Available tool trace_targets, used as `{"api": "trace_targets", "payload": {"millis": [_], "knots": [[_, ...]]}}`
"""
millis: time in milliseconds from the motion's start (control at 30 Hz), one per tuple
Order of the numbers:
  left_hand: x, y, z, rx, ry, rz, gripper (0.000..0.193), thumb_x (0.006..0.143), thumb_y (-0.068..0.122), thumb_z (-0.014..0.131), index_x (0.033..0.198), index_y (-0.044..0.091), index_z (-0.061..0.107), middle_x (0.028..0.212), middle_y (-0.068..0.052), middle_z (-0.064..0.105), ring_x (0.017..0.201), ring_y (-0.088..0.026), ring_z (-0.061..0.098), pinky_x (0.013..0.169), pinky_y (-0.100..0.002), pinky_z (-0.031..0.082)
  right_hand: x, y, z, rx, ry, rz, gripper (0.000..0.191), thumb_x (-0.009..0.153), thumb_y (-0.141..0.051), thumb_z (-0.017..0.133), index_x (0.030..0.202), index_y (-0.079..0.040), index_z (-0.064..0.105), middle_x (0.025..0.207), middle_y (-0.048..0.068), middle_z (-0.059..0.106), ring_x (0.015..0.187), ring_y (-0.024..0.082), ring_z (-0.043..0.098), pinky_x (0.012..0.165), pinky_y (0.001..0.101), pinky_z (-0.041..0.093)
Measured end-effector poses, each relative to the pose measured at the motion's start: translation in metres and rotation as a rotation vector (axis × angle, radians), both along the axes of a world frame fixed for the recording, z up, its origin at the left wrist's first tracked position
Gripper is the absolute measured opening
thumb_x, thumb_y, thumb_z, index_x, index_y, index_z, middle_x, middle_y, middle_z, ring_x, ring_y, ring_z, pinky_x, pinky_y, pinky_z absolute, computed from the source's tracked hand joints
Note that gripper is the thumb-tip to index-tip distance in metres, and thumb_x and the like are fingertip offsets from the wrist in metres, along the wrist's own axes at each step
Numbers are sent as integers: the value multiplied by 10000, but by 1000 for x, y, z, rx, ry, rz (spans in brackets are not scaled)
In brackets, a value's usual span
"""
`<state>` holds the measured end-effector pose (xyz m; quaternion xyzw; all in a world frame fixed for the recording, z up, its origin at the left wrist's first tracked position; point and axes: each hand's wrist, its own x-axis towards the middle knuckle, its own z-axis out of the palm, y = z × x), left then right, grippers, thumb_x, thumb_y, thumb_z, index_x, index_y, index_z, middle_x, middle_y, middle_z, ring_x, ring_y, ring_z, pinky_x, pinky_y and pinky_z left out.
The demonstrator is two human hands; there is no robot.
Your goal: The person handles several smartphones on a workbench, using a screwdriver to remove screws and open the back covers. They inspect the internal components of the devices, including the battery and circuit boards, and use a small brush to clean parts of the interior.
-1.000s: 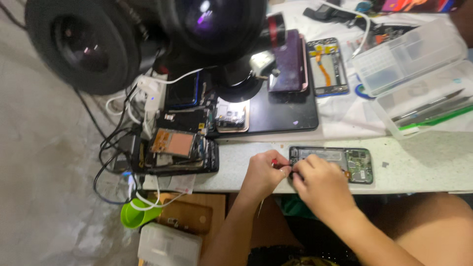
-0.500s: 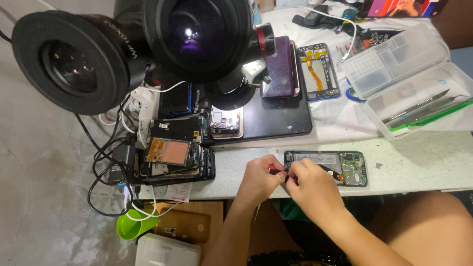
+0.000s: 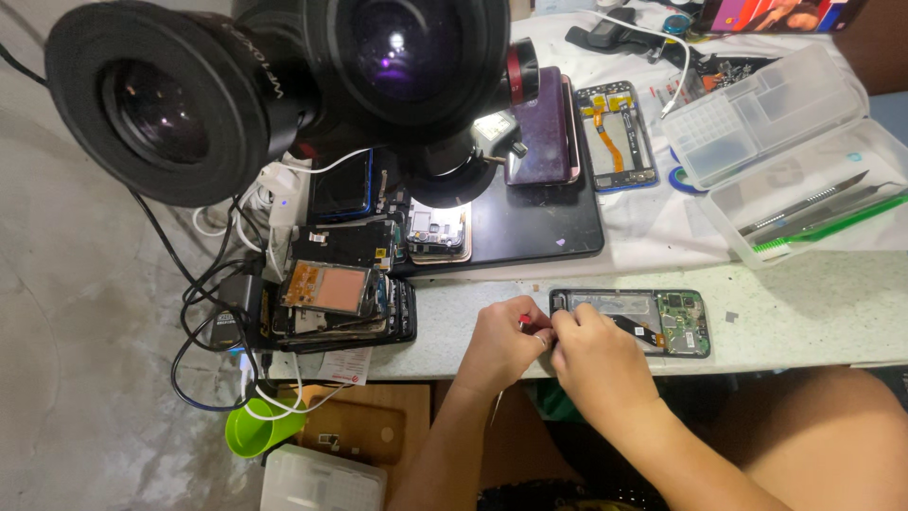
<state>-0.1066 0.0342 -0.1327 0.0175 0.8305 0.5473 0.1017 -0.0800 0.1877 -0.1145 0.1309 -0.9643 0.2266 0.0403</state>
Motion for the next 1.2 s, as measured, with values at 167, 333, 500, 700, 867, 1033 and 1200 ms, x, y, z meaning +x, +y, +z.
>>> {"api": "trace_targets", "payload": {"millis": [167, 333, 500, 700, 867, 1033, 1200], "knots": [[0, 0, 1, -4, -34, 2, 118, 775, 66, 766, 858, -13, 734, 763, -145, 754, 644, -167, 688, 611, -315, 543, -1, 1, 1, -13, -23, -6, 115, 801, -138, 692, 870, -57, 648, 864, 152, 627, 840, 355, 678, 707, 466, 570], [-1, 0, -1, -1, -11, -5, 123, 772, 60, 776, 855, -18, 730, 768, -149, 754, 668, -178, 700, 622, -316, 546, 0, 1, 2, -7, -16, -4, 112, 789, -126, 700, 864, -57, 654, 857, 148, 629, 842, 352, 680, 705, 464, 571], [-3, 0, -2, 2, 17, -12, 131, 762, 61, 782, 858, -14, 734, 770, -136, 755, 676, -169, 711, 627, -311, 558, 1, -2, 1, 27, -10, 2, 166, 740, -107, 731, 875, -52, 653, 861, 151, 627, 829, 346, 683, 696, 452, 572], [-3, -1, -4, -7, -17, -6, 124, 760, 56, 776, 856, -8, 732, 750, -148, 738, 635, -171, 656, 595, -327, 528, 1, -4, 0, 43, -4, 10, 197, 718, -110, 754, 878, -52, 655, 848, 157, 632, 831, 346, 689, 698, 448, 578], [-3, -2, -7, -17, 22, -9, 128, 758, 66, 785, 861, 3, 742, 746, -148, 737, 635, -177, 654, 609, -322, 534, 1, -4, -1, 60, -3, 10, 206, 716, -117, 755, 884, -49, 659, 845, 158, 636, 830, 346, 693, 692, 446, 582], [-5, -2, -10, -31, -14, 0, 137, 748, 79, 794, 855, 11, 742, 740, -136, 735, 630, -169, 671, 602, -327, 541, 0, -5, -1, 73, 2, 17, 176, 730, -114, 740, 870, -45, 658, 838, 160, 638, 815, 346, 696, 675, 445, 587], [-7, -2, -6, -40, 33, -16, 135, 750, 89, 811, 837, 10, 745, 717, -144, 732, 580, -173, 644, 553, -327, 528, -1, -5, -1, 70, 13, 9, 164, 749, -121, 738, 871, -44, 660, 831, 162, 639, 804, 350, 695, 676, 450, 586]]}}
